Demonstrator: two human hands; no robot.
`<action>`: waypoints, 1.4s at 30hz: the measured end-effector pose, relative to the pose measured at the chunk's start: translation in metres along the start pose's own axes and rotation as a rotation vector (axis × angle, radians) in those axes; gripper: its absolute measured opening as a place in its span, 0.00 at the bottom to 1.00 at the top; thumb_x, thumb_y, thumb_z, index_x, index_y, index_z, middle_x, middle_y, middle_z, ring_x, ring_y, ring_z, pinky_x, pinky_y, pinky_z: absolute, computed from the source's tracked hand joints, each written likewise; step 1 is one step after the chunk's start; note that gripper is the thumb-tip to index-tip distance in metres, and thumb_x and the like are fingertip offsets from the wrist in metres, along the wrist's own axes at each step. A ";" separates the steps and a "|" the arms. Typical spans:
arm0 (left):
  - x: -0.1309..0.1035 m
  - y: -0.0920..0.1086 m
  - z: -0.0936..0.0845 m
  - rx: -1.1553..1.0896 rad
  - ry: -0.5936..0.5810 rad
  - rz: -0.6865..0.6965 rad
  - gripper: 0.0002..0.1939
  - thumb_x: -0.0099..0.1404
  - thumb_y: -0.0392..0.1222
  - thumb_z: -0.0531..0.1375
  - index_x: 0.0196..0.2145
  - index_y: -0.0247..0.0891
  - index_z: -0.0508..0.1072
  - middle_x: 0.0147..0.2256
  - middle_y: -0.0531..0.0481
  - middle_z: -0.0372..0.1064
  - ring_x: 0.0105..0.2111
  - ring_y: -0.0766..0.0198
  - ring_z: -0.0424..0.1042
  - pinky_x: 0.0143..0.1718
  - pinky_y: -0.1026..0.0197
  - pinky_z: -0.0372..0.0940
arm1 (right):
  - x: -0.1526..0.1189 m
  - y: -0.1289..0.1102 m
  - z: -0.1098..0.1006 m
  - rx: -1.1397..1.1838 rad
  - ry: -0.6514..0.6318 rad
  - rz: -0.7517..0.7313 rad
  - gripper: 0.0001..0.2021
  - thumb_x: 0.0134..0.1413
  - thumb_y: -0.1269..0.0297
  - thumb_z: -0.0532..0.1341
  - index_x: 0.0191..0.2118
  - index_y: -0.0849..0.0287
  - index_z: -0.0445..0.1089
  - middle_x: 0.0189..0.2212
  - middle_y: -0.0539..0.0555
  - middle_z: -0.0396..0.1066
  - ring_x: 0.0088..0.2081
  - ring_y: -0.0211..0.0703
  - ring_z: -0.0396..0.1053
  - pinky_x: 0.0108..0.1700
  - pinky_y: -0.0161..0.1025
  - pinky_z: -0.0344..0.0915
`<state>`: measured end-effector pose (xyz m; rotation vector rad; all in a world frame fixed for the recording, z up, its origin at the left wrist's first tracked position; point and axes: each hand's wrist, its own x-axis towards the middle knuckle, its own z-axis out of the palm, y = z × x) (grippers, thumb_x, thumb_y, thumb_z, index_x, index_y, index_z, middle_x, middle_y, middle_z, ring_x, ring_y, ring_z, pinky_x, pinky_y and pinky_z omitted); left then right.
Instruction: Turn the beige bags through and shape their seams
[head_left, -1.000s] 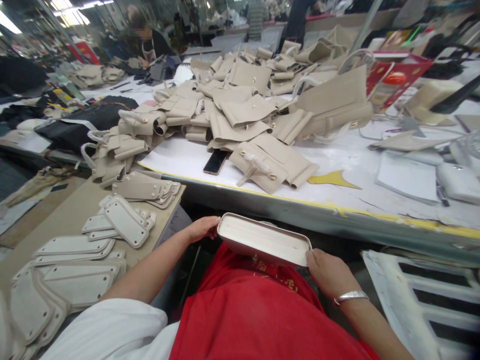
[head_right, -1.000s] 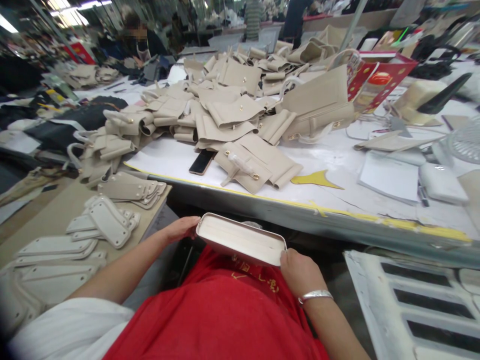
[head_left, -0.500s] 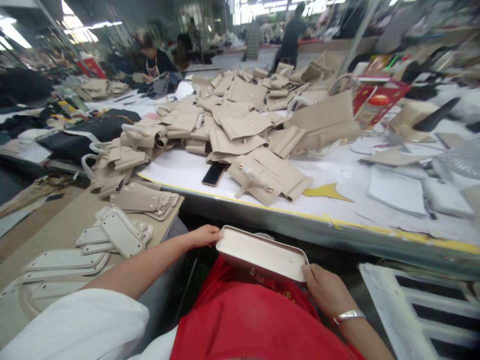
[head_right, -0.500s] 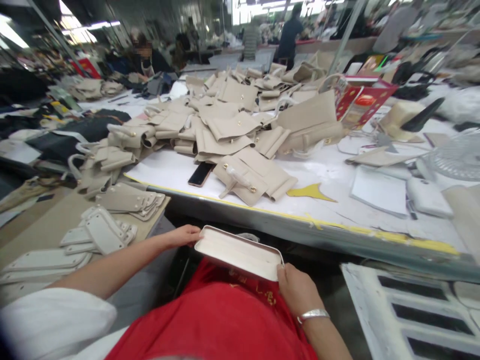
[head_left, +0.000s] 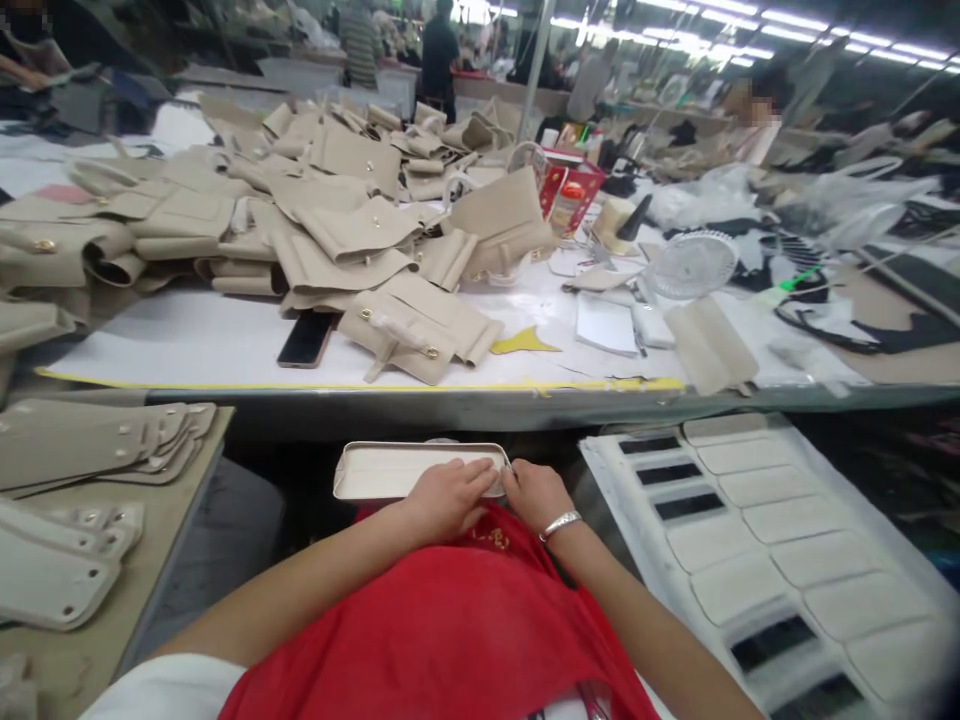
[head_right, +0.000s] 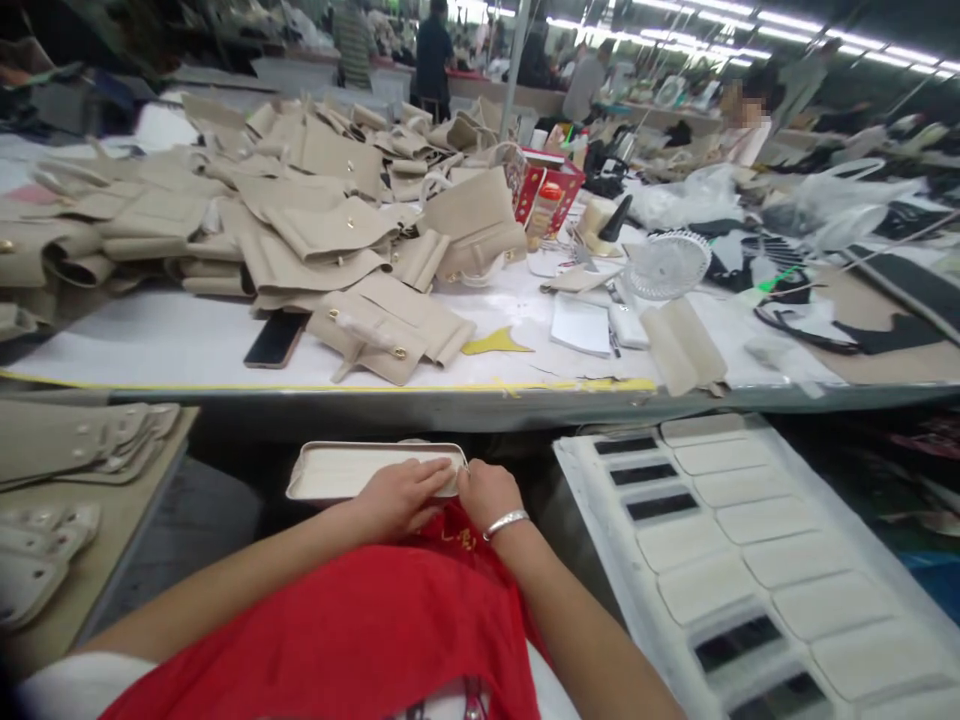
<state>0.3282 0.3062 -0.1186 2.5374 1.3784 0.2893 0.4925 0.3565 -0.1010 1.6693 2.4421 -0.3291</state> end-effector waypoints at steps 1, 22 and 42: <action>0.005 0.001 0.004 0.032 -0.025 0.002 0.25 0.61 0.46 0.51 0.55 0.36 0.58 0.57 0.43 0.55 0.42 0.54 0.64 0.42 0.54 0.62 | 0.000 0.000 0.000 -0.002 0.002 -0.007 0.18 0.59 0.61 0.45 0.31 0.63 0.68 0.29 0.62 0.73 0.32 0.48 0.71 0.33 0.37 0.57; 0.016 -0.004 -0.001 0.017 -0.190 -0.023 0.34 0.55 0.56 0.57 0.55 0.35 0.58 0.57 0.39 0.54 0.40 0.53 0.64 0.35 0.56 0.62 | 0.018 0.040 0.014 1.404 -0.515 0.218 0.18 0.44 0.52 0.62 0.31 0.60 0.58 0.21 0.48 0.70 0.22 0.34 0.69 0.23 0.29 0.65; 0.007 -0.016 -0.009 -0.309 -0.138 -0.024 0.41 0.52 0.60 0.59 0.58 0.37 0.55 0.58 0.40 0.53 0.47 0.50 0.63 0.46 0.51 0.61 | 0.033 0.023 0.020 1.086 -0.459 0.219 0.18 0.51 0.48 0.55 0.26 0.58 0.56 0.15 0.45 0.64 0.14 0.33 0.64 0.14 0.29 0.61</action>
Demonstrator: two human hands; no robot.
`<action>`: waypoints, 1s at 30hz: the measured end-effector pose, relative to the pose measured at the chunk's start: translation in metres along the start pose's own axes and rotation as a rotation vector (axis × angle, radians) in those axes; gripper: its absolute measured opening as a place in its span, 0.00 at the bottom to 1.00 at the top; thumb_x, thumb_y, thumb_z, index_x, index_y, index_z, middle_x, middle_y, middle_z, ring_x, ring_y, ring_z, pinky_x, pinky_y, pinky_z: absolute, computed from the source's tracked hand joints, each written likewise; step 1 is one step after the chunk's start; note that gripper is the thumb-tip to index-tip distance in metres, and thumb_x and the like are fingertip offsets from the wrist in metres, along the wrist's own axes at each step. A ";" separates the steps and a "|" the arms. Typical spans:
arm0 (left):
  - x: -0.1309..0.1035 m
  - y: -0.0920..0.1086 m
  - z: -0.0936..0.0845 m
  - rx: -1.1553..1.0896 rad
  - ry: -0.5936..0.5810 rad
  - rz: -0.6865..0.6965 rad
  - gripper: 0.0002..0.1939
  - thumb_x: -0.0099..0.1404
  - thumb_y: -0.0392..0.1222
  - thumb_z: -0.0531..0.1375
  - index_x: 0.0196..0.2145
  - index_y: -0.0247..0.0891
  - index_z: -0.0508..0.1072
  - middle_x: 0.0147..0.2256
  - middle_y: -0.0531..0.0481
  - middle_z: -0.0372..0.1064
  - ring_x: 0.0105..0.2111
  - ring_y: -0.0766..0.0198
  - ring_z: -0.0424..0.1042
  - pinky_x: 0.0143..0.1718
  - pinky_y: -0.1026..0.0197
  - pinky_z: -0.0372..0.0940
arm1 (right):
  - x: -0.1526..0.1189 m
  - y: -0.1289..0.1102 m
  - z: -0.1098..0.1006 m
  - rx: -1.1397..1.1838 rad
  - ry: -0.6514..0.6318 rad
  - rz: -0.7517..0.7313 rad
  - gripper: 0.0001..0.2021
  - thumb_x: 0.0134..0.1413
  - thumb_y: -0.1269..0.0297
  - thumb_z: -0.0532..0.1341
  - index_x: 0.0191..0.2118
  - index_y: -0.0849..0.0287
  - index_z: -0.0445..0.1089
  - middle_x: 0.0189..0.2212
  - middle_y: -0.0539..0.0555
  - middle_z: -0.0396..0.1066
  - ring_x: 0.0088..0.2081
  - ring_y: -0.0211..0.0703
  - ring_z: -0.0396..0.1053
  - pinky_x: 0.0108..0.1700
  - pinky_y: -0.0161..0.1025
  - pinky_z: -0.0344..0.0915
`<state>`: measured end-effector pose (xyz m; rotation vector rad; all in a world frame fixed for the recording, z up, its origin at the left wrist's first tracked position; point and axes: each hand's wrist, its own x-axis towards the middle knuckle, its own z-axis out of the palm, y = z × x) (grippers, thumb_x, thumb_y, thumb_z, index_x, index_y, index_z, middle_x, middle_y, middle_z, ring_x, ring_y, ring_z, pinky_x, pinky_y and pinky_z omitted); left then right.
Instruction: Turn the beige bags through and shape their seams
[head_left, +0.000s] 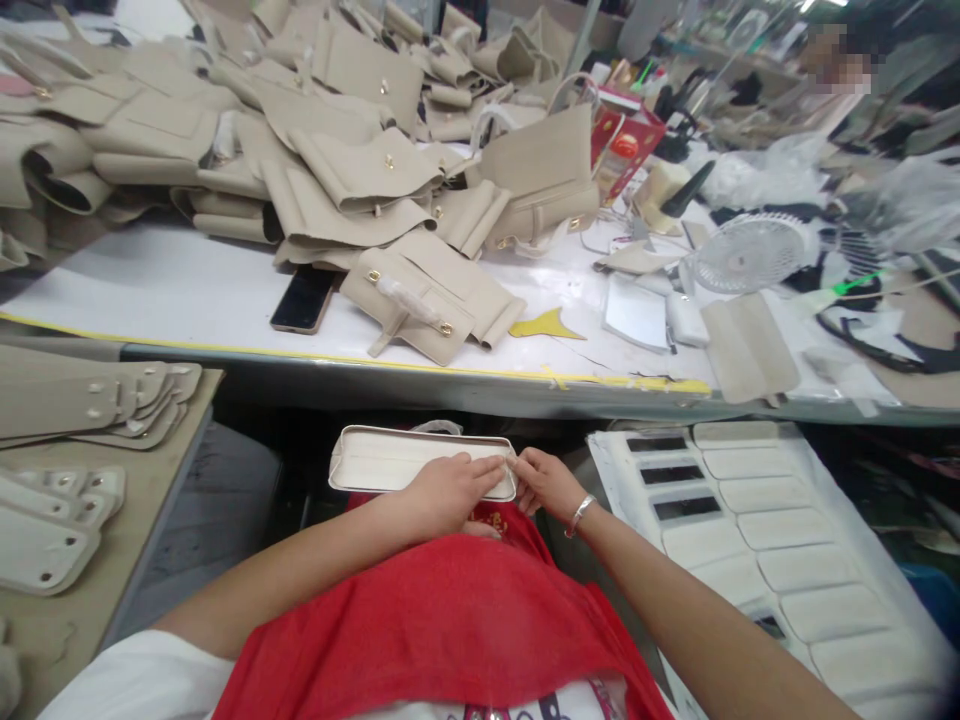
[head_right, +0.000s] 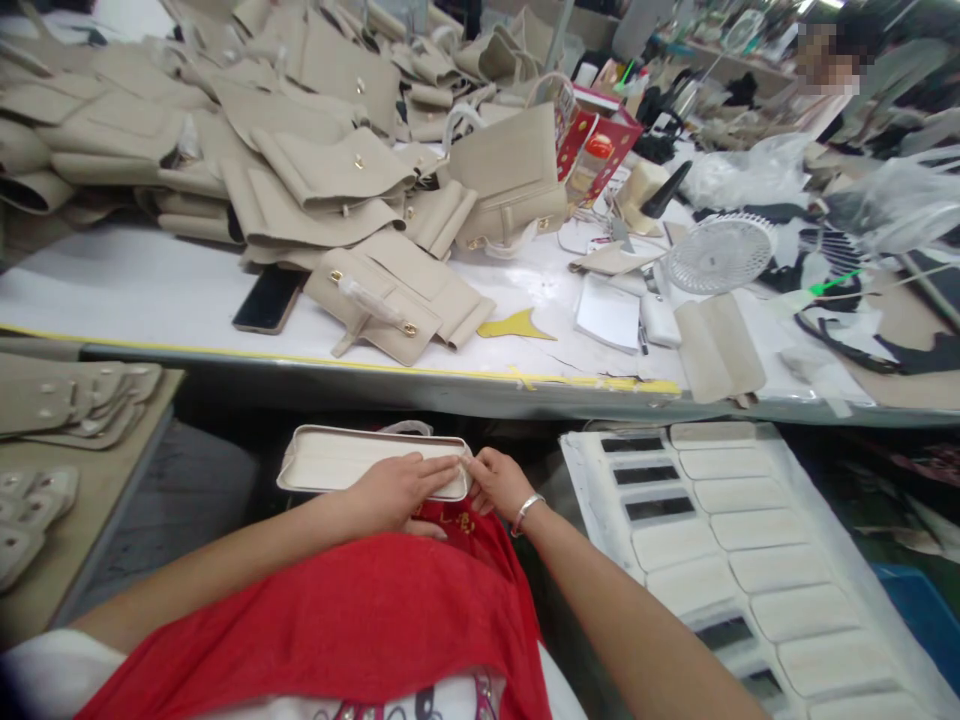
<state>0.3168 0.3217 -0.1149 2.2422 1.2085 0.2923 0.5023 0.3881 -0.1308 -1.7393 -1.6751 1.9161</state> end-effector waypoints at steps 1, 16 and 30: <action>-0.006 0.000 -0.004 -0.113 0.042 -0.007 0.41 0.53 0.58 0.59 0.59 0.38 0.53 0.58 0.41 0.53 0.47 0.52 0.63 0.46 0.52 0.61 | -0.001 0.002 -0.001 0.079 -0.042 0.022 0.18 0.51 0.47 0.55 0.27 0.58 0.56 0.16 0.45 0.65 0.15 0.33 0.64 0.15 0.29 0.61; -0.133 -0.114 -0.032 -1.055 0.554 -0.793 0.16 0.52 0.49 0.62 0.26 0.35 0.62 0.19 0.58 0.59 0.18 0.74 0.59 0.19 0.71 0.54 | 0.002 -0.026 -0.012 -0.301 -0.201 0.061 0.15 0.51 0.53 0.55 0.26 0.59 0.54 0.21 0.52 0.69 0.19 0.35 0.68 0.17 0.29 0.63; -0.119 -0.116 -0.048 -0.439 0.242 -0.651 0.17 0.52 0.53 0.59 0.31 0.36 0.66 0.28 0.53 0.65 0.29 0.64 0.66 0.30 0.64 0.63 | 0.014 -0.012 -0.029 -0.187 -0.188 -0.104 0.19 0.42 0.49 0.62 0.30 0.60 0.58 0.21 0.50 0.68 0.21 0.36 0.67 0.22 0.33 0.65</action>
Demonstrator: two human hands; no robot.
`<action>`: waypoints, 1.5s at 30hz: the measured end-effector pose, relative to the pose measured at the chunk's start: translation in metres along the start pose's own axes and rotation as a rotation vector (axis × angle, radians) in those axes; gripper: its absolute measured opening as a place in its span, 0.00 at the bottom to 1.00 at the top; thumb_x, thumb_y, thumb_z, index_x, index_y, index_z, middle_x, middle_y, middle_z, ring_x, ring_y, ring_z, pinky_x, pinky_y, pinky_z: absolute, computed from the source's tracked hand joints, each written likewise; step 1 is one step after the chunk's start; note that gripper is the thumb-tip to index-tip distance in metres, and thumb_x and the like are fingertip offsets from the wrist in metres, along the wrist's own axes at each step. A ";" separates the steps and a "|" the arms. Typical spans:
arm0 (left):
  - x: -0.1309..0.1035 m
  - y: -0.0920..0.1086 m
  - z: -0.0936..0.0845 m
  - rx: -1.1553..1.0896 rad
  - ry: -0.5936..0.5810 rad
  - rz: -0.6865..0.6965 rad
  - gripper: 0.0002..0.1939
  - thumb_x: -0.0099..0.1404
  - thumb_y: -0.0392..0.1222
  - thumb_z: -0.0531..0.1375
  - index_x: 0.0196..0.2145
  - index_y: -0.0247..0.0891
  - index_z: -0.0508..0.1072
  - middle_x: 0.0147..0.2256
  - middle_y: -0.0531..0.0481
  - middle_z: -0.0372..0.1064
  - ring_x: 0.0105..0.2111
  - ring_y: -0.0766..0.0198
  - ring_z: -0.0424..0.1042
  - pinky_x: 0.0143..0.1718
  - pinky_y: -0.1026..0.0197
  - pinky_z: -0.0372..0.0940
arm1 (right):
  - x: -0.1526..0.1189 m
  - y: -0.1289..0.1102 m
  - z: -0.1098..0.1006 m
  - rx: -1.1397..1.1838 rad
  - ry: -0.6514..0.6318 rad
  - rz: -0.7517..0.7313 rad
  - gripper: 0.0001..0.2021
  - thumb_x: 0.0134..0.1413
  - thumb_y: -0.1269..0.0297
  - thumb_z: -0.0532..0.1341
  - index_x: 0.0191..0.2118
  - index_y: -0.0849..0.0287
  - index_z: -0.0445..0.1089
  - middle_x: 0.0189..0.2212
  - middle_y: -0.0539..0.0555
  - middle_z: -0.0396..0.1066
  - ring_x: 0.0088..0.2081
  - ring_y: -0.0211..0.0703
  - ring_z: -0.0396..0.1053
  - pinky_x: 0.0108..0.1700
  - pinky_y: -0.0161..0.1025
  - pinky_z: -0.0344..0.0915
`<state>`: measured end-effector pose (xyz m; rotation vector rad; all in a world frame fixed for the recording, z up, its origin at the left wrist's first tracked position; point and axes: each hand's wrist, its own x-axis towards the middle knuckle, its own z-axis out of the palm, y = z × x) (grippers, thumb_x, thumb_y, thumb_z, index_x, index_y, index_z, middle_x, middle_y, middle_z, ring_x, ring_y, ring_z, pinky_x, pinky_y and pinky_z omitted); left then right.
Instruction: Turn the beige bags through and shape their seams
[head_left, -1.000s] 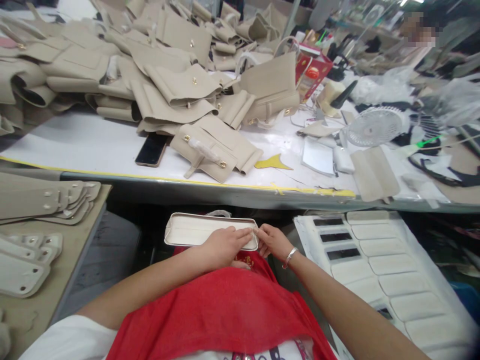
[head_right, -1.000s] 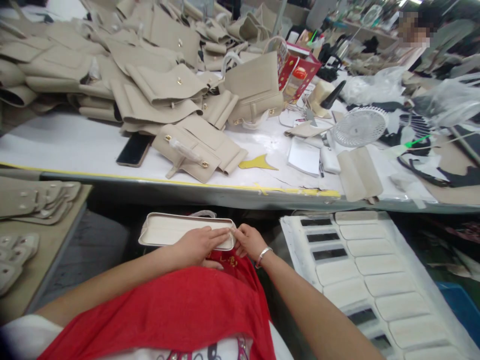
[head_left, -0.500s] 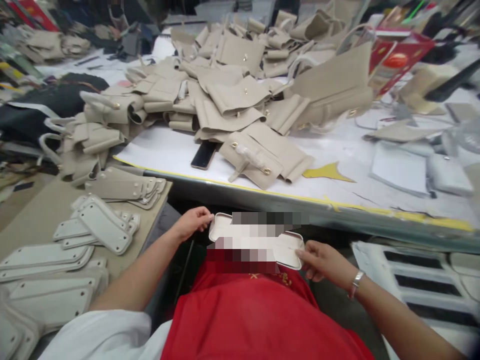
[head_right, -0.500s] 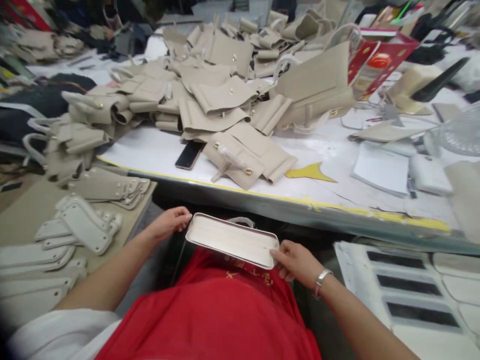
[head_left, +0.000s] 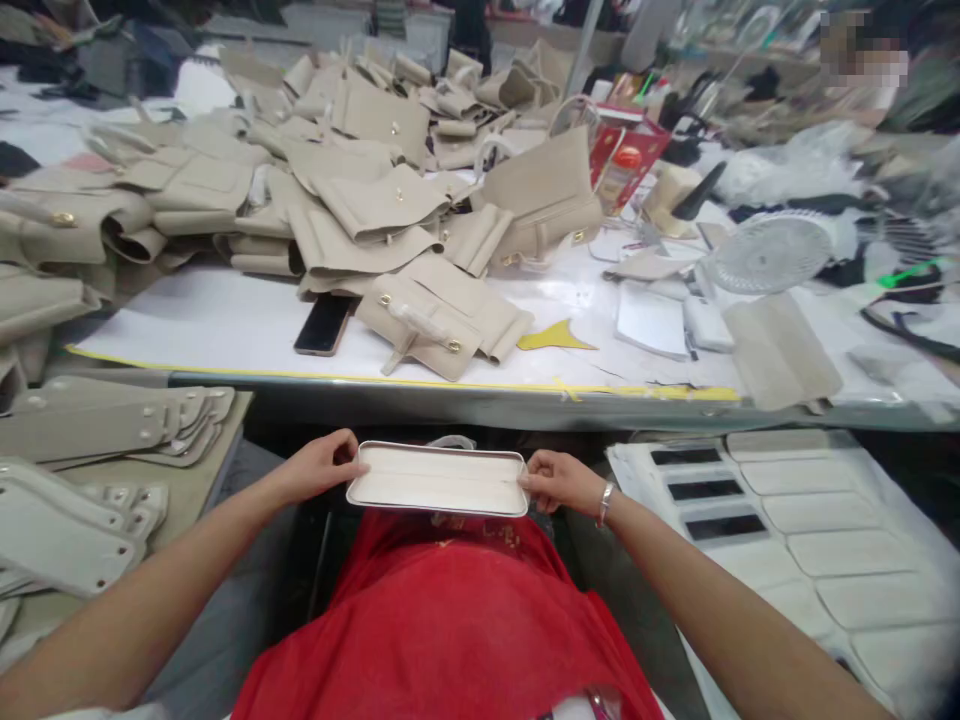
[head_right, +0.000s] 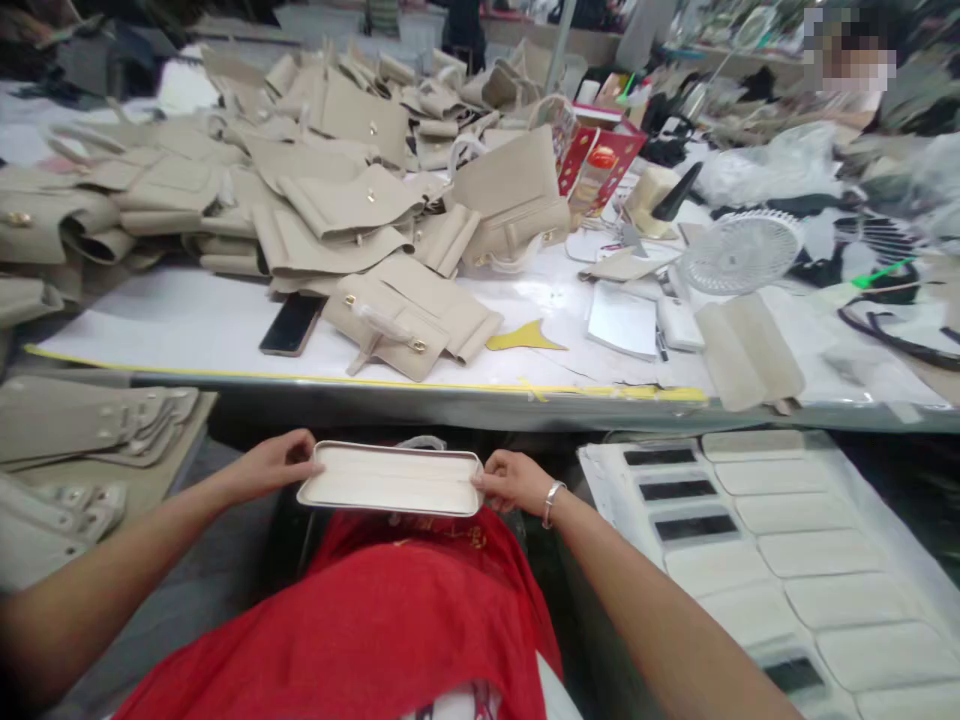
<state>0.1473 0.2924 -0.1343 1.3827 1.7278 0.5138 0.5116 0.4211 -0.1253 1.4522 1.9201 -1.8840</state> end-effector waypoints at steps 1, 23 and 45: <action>0.004 0.009 0.002 0.057 0.016 0.055 0.19 0.53 0.52 0.59 0.37 0.37 0.67 0.34 0.50 0.67 0.34 0.61 0.67 0.35 0.61 0.64 | 0.001 0.000 -0.002 -0.047 0.072 -0.093 0.19 0.42 0.50 0.62 0.32 0.60 0.60 0.22 0.50 0.68 0.23 0.36 0.67 0.25 0.34 0.66; 0.059 0.114 0.082 0.676 -0.195 0.720 0.15 0.64 0.37 0.49 0.44 0.41 0.71 0.43 0.51 0.71 0.41 0.64 0.70 0.40 0.67 0.61 | 0.009 -0.042 0.001 -1.082 0.187 -0.696 0.17 0.58 0.59 0.48 0.30 0.60 0.71 0.30 0.54 0.68 0.31 0.38 0.63 0.32 0.34 0.53; 0.037 0.038 0.005 0.619 -0.252 0.758 0.18 0.63 0.35 0.50 0.49 0.35 0.69 0.48 0.44 0.67 0.46 0.61 0.68 0.46 0.63 0.63 | 0.110 -0.104 0.047 -0.525 -0.453 -0.433 0.11 0.41 0.59 0.61 0.24 0.61 0.61 0.19 0.43 0.57 0.24 0.32 0.53 0.26 0.30 0.50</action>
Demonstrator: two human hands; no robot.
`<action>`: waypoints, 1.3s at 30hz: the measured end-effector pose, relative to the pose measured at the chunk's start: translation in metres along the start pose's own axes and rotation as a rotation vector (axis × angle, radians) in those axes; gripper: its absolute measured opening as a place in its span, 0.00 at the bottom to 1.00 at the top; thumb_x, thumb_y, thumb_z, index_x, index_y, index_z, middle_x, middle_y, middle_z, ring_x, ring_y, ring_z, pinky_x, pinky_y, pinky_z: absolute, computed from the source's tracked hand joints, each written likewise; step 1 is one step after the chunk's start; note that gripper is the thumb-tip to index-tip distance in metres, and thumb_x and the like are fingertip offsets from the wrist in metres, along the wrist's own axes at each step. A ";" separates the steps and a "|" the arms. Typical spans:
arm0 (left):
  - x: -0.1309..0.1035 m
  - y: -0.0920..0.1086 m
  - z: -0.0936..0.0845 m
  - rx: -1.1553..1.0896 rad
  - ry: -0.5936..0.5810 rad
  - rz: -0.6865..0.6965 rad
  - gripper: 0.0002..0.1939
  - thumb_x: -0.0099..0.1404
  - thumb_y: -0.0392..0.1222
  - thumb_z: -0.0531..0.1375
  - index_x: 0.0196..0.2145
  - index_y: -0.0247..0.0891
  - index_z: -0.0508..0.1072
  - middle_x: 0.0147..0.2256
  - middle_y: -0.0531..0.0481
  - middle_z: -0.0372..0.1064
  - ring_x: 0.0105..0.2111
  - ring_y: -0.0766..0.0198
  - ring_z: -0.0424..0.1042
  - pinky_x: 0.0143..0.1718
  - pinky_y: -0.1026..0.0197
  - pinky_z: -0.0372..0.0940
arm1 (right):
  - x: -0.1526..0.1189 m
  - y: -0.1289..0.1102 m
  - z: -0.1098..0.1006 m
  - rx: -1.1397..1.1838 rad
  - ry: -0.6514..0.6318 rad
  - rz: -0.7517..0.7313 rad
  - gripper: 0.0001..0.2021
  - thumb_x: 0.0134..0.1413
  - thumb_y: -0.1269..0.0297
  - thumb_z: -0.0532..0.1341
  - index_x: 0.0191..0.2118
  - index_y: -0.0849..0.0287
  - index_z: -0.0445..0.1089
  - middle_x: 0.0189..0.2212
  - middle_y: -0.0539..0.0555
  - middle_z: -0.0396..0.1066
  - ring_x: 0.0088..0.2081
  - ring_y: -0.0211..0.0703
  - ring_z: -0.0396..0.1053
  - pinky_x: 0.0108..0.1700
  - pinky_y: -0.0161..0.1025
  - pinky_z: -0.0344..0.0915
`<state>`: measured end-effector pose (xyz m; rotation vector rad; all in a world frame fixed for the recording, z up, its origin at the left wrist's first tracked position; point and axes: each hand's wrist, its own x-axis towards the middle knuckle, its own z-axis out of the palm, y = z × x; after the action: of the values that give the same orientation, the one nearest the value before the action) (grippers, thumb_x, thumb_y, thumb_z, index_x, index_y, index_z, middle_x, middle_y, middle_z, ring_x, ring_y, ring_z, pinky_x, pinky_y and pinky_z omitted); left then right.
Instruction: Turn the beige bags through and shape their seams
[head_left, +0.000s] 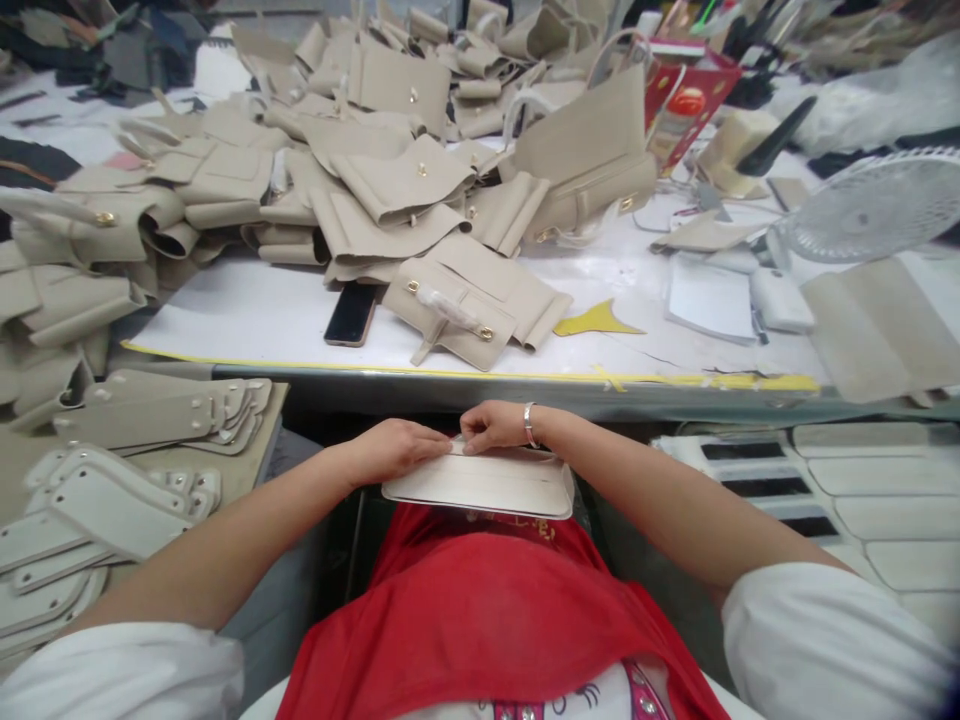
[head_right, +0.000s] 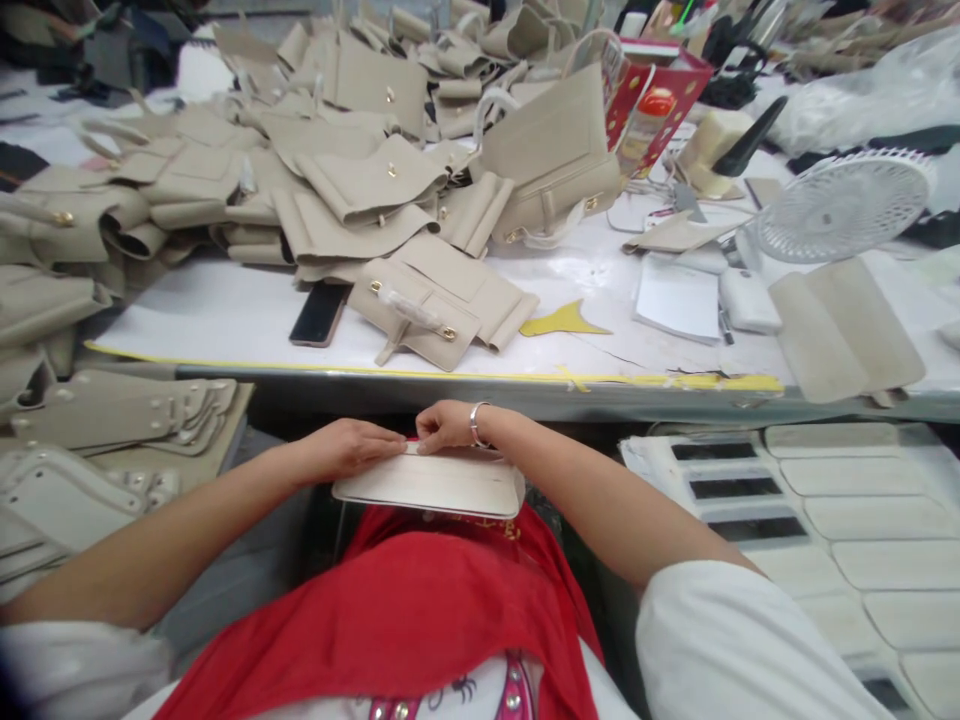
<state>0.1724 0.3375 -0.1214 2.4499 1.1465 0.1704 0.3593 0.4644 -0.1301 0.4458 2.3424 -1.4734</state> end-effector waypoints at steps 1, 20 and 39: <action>-0.007 -0.002 -0.001 0.003 0.009 -0.011 0.18 0.63 0.35 0.50 0.49 0.35 0.69 0.48 0.44 0.68 0.45 0.61 0.69 0.46 0.63 0.63 | 0.009 -0.004 0.002 -0.015 -0.002 -0.008 0.11 0.42 0.59 0.61 0.24 0.61 0.61 0.19 0.43 0.57 0.24 0.32 0.53 0.26 0.30 0.50; -0.022 0.034 0.011 0.226 0.295 -0.150 0.15 0.65 0.44 0.51 0.41 0.35 0.72 0.47 0.42 0.67 0.47 0.57 0.65 0.50 0.53 0.60 | -0.092 -0.007 0.026 -0.332 0.462 0.097 0.06 0.48 0.64 0.58 0.27 0.60 0.66 0.24 0.49 0.65 0.27 0.35 0.60 0.29 0.32 0.53; 0.007 0.097 0.070 0.205 0.480 -0.049 0.11 0.63 0.35 0.51 0.39 0.38 0.72 0.44 0.47 0.70 0.49 0.57 0.64 0.49 0.52 0.61 | -0.137 0.007 0.146 -0.673 1.024 -0.022 0.08 0.54 0.68 0.54 0.37 0.54 0.69 0.37 0.50 0.70 0.44 0.41 0.62 0.57 0.45 0.46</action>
<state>0.2652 0.2649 -0.1437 2.6355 1.4810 0.6875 0.5013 0.3236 -0.1347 1.1551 3.3647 -0.3300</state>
